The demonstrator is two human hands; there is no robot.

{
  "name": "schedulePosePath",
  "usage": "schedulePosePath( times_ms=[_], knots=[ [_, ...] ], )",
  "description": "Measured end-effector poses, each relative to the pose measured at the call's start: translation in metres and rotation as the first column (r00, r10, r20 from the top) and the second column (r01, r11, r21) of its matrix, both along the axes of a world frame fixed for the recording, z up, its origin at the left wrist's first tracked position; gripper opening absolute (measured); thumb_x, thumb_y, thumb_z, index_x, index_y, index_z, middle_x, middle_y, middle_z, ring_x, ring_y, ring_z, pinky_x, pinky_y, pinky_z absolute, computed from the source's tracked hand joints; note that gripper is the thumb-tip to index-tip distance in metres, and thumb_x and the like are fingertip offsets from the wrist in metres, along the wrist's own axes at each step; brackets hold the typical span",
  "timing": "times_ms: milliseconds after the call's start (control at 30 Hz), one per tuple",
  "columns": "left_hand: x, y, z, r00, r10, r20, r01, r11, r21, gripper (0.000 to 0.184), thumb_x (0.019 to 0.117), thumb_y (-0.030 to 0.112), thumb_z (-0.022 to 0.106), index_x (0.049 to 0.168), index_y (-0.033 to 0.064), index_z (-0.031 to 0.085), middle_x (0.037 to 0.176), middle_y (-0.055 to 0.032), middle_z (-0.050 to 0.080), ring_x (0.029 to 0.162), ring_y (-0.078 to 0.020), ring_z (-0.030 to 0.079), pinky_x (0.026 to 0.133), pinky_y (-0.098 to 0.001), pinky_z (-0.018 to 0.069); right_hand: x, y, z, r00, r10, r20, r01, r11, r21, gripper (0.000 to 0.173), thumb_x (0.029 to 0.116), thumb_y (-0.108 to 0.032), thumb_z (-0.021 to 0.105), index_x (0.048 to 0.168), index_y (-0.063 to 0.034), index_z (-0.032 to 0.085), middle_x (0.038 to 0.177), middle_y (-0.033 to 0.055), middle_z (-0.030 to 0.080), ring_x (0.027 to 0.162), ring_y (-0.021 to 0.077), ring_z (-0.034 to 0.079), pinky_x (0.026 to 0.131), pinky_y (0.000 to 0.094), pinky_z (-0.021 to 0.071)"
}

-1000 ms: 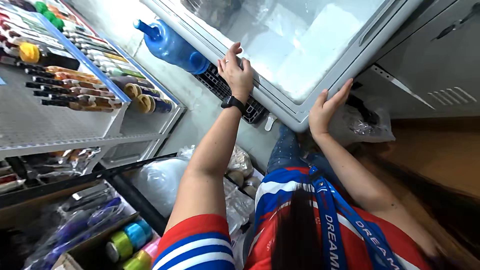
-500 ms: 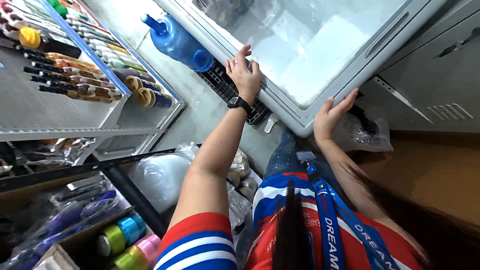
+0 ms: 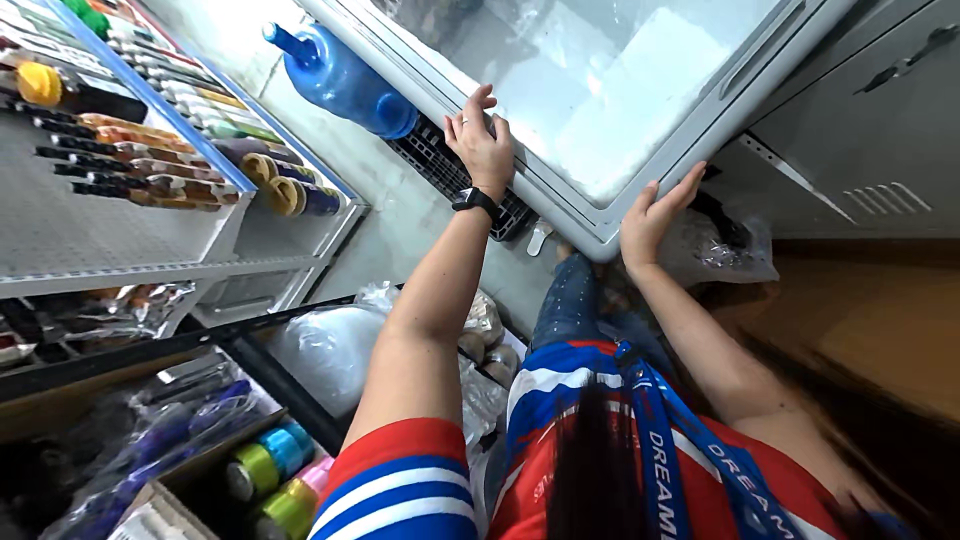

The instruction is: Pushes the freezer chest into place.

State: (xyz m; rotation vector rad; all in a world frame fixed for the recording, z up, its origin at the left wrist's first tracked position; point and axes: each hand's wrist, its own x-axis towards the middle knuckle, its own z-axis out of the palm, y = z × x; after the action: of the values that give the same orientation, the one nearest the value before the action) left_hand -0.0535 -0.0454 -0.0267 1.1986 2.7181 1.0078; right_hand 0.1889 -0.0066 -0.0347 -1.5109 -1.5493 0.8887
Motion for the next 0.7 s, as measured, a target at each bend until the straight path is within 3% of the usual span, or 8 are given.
schedulePosePath(
  times_ms=[100, 200, 367, 500, 700],
  knots=[
    [0.000, 0.000, -0.002, 1.000, 0.001, 0.002, -0.002, 1.000, 0.013, 0.047, 0.0981, 0.017, 0.043, 0.142, 0.0088, 0.058, 0.128, -0.0071, 0.070, 0.130, -0.0310, 0.057, 0.121, -0.0623, 0.0135, 0.001, -0.002, 0.006, 1.000, 0.014, 0.019, -0.013, 0.999, -0.033, 0.067, 0.1058, -0.013, 0.044, 0.160, 0.0084, 0.011, 0.166, 0.0308, 0.014, 0.156, 0.0371, 0.019, 0.126, 0.0385, 0.0220],
    [0.000, -0.001, -0.003, 1.000, 0.002, 0.005, -0.002, 1.000, 0.016, 0.047, 0.0982, 0.017, 0.043, 0.142, 0.0082, 0.058, 0.129, -0.0071, 0.069, 0.131, -0.0315, 0.056, 0.121, -0.0619, 0.0136, 0.007, -0.007, 0.021, 0.993, 0.091, 0.078, -0.078, 0.984, -0.163, 0.070, 0.1096, -0.022, 0.038, 0.162, 0.0030, -0.003, 0.170, 0.0256, 0.001, 0.158, 0.0317, 0.015, 0.126, 0.0394, 0.0218],
    [0.001, -0.002, -0.002, 1.000, 0.006, 0.003, -0.007, 1.000, 0.025, 0.046, 0.0983, 0.016, 0.042, 0.141, 0.0075, 0.059, 0.128, -0.0072, 0.070, 0.129, -0.0305, 0.057, 0.121, -0.0611, 0.0152, 0.002, -0.002, 0.001, 1.000, 0.023, 0.021, -0.023, 1.000, -0.003, 0.066, 0.1054, -0.012, 0.044, 0.159, 0.0113, 0.011, 0.165, 0.0336, 0.014, 0.156, 0.0388, 0.017, 0.127, 0.0382, 0.0189],
    [0.000, -0.001, -0.004, 1.000, 0.014, -0.008, -0.014, 0.999, 0.044, 0.046, 0.0982, 0.016, 0.043, 0.140, 0.0081, 0.059, 0.128, -0.0074, 0.070, 0.131, -0.0291, 0.057, 0.122, -0.0600, 0.0161, 0.001, -0.001, -0.001, 1.000, 0.013, 0.007, -0.013, 1.000, 0.009, 0.067, 0.1050, -0.010, 0.044, 0.159, 0.0109, 0.011, 0.165, 0.0333, 0.015, 0.156, 0.0387, 0.018, 0.127, 0.0379, 0.0200],
    [-0.001, -0.002, 0.000, 1.000, -0.012, 0.010, 0.012, 1.000, 0.022, 0.046, 0.0990, 0.016, 0.043, 0.142, 0.0075, 0.058, 0.130, -0.0078, 0.069, 0.131, -0.0301, 0.056, 0.122, -0.0615, 0.0148, 0.006, -0.005, 0.011, 0.994, 0.091, 0.062, -0.085, 0.993, -0.086, 0.067, 0.1093, -0.018, 0.039, 0.160, 0.0078, 0.005, 0.167, 0.0305, 0.009, 0.157, 0.0371, 0.016, 0.127, 0.0399, 0.0203]
  ],
)
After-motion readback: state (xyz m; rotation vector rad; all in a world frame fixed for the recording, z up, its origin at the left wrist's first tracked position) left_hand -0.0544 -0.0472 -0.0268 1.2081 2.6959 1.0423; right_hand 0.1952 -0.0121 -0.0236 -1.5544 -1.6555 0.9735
